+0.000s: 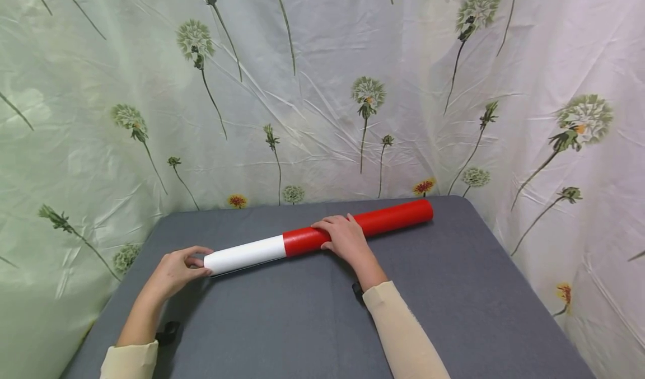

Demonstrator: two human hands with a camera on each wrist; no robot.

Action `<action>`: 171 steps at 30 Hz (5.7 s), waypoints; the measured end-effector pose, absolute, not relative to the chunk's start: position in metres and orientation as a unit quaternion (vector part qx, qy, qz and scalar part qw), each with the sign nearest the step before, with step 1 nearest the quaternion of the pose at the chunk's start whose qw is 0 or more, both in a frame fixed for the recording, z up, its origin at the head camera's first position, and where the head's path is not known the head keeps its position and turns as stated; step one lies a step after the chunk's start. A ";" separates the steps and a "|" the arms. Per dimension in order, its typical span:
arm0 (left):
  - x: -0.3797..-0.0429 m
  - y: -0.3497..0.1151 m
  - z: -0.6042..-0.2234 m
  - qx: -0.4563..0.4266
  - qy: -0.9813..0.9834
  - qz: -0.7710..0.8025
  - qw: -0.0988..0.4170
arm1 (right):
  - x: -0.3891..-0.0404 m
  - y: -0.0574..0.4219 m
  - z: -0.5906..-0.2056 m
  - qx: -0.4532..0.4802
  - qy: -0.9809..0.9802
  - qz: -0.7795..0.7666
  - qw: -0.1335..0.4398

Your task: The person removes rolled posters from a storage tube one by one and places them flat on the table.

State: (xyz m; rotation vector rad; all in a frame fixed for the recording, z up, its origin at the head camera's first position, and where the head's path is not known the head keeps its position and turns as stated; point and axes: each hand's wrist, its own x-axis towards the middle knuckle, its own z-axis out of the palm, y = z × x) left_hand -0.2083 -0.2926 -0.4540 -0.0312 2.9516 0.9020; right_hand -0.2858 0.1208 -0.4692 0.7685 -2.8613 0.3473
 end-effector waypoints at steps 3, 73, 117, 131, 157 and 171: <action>-0.208 -0.294 -0.453 -0.011 0.956 0.292 0.028 | -0.286 0.122 -0.469 0.254 -0.958 0.112 0.076; -0.194 -0.326 -0.453 -0.009 0.970 0.242 0.010 | -0.289 0.156 -0.470 0.236 -0.960 0.130 0.074; -0.189 -0.354 -0.455 -0.001 0.976 0.215 -0.017 | -0.288 0.177 -0.467 0.222 -0.964 0.127 0.073; -0.188 -0.362 -0.453 -0.002 0.979 0.204 -0.006 | -0.290 0.186 -0.470 0.217 -0.966 0.123 0.071; -0.182 -0.379 -0.450 0.004 0.983 0.185 -0.019 | -0.291 0.194 -0.466 0.207 -0.968 0.131 0.061; -0.181 -0.391 -0.449 -0.002 0.984 0.178 -0.004 | -0.291 0.202 -0.465 0.202 -0.968 0.134 0.060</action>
